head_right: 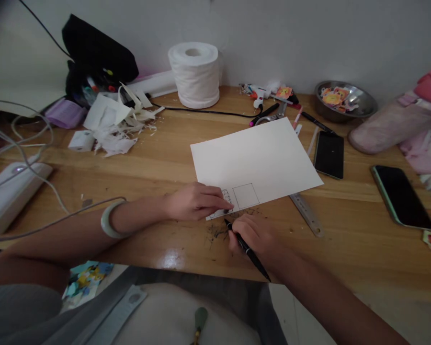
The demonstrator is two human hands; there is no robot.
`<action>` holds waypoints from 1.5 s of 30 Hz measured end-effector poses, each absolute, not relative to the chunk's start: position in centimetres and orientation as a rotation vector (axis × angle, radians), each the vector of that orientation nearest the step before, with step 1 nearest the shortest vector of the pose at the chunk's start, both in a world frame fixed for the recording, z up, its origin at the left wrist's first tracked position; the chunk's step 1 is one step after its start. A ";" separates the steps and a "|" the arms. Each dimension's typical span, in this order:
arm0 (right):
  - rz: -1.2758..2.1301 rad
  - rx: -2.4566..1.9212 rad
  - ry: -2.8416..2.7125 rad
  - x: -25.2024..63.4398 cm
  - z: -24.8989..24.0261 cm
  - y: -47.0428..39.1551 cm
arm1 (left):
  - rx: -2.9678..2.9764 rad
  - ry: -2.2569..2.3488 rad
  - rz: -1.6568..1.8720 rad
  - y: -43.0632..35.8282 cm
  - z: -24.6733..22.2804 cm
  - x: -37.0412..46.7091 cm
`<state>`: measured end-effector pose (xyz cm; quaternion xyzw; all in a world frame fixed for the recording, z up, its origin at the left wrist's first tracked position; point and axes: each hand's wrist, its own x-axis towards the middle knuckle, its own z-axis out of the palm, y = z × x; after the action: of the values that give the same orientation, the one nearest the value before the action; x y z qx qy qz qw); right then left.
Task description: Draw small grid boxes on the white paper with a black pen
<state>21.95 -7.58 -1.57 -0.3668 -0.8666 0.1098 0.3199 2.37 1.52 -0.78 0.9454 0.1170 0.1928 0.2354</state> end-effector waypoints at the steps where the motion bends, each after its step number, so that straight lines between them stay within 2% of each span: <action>1: 0.284 -0.976 -2.278 22.0 -1.6 -7.6 | 2.585 0.329 0.519 1.5 -0.7 2.4; 26: 0.114 -0.957 -2.367 21.8 -2.4 -7.4 | 2.635 0.322 0.474 1.3 -0.4 2.4; 45: 0.282 -1.155 -2.187 21.6 -1.6 -7.6 | 2.676 0.292 0.498 1.5 -0.5 2.4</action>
<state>21.57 -7.64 -1.58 -0.4396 -0.8322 0.1072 0.3204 2.42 1.49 -0.54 0.9576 0.1044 0.1784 0.2007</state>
